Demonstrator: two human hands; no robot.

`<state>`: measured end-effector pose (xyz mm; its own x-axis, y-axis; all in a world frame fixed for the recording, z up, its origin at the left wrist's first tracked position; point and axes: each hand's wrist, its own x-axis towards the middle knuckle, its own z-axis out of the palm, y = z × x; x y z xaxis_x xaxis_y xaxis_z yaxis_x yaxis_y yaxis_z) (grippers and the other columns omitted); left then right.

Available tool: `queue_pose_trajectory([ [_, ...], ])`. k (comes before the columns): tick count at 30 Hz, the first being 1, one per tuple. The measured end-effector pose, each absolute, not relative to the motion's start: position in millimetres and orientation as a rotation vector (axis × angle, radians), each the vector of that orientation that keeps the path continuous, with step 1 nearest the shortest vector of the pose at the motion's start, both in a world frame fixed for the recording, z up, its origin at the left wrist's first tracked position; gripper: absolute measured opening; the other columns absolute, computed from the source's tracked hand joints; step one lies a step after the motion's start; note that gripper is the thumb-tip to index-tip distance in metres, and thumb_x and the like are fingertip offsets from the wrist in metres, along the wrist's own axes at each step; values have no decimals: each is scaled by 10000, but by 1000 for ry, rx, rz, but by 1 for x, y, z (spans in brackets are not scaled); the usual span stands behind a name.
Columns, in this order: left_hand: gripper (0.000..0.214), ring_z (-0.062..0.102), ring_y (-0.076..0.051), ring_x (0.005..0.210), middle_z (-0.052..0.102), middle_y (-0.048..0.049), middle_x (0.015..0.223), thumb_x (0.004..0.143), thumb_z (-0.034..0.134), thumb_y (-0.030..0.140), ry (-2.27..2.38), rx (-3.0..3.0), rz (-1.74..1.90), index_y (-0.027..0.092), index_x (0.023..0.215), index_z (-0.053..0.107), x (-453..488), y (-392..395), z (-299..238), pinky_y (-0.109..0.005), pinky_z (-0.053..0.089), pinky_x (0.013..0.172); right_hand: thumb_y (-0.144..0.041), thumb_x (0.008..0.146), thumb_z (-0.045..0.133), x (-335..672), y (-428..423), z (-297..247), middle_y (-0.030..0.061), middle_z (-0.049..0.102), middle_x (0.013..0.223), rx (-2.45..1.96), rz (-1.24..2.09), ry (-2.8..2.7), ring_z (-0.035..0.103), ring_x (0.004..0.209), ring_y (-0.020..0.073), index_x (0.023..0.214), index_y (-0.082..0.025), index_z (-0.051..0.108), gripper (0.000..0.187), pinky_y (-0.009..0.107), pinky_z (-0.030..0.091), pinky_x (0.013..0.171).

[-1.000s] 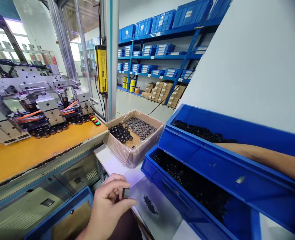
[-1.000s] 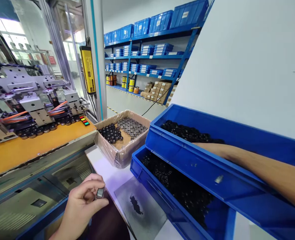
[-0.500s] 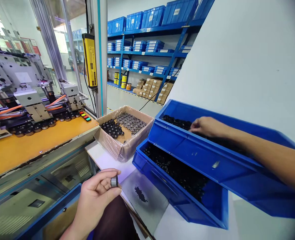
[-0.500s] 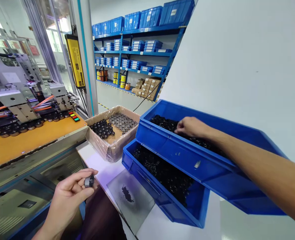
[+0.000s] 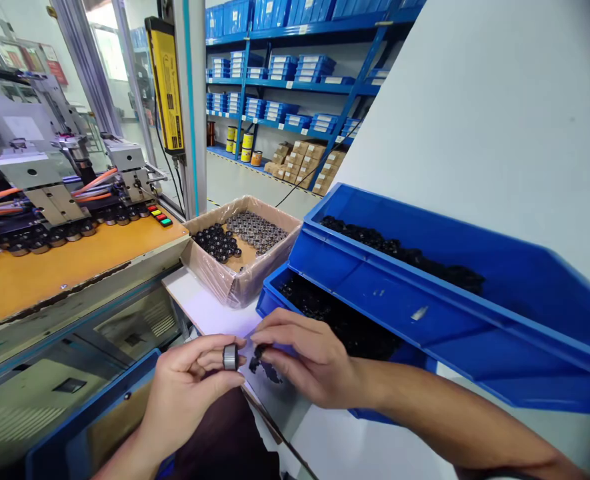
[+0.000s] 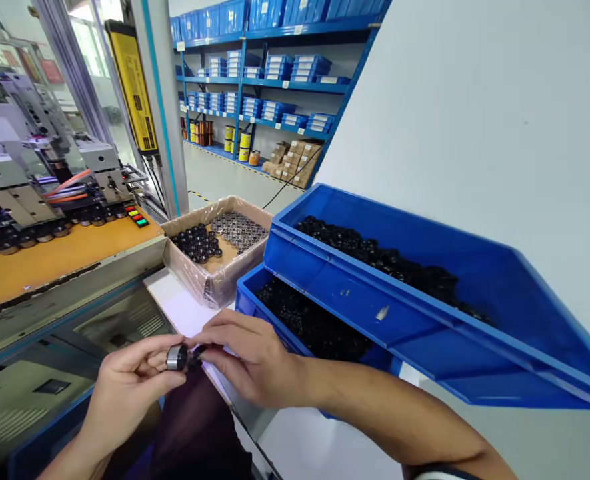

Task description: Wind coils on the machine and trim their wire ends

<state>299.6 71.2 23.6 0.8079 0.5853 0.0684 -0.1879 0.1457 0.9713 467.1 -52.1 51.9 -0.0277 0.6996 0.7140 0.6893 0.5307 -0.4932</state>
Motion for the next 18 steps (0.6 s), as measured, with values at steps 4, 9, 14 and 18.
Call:
queue_pose_trajectory([
  [4, 399, 776, -186, 698, 809, -10, 784, 620, 833, 10, 330, 1333, 545, 248, 938, 808, 305, 67, 28, -183, 626, 678, -113, 935, 568, 468, -48, 42, 118, 647, 895, -1139, 9, -1720, 629, 819, 150, 1039, -103, 654, 135, 269, 581, 705],
  [9, 403, 771, -157, 690, 808, 12, 771, 620, 826, -8, 352, 1353, 554, 257, 924, 810, 314, 62, 30, -125, 600, 650, -94, 922, 584, 472, -49, 36, 103, 633, 894, -1175, -76, -1708, 612, 810, 142, 1046, -116, 657, 145, 258, 573, 690],
  [14, 400, 768, -148, 698, 807, 10, 770, 612, 841, 10, 390, 1368, 630, 247, 933, 809, 313, 60, 26, -106, 590, 630, -104, 864, 630, 476, -49, 33, 166, 658, 971, -1084, -130, -1796, 631, 891, 188, 1115, -53, 610, 257, 313, 593, 742],
  [18, 426, 774, -155, 736, 815, 1, 836, 634, 841, 27, 367, 1383, 622, 272, 980, 802, 309, 66, 22, -135, 609, 677, -137, 904, 631, 477, -46, 32, 130, 661, 943, -1105, -307, -1836, 624, 838, 162, 1072, -82, 625, 176, 300, 586, 710],
])
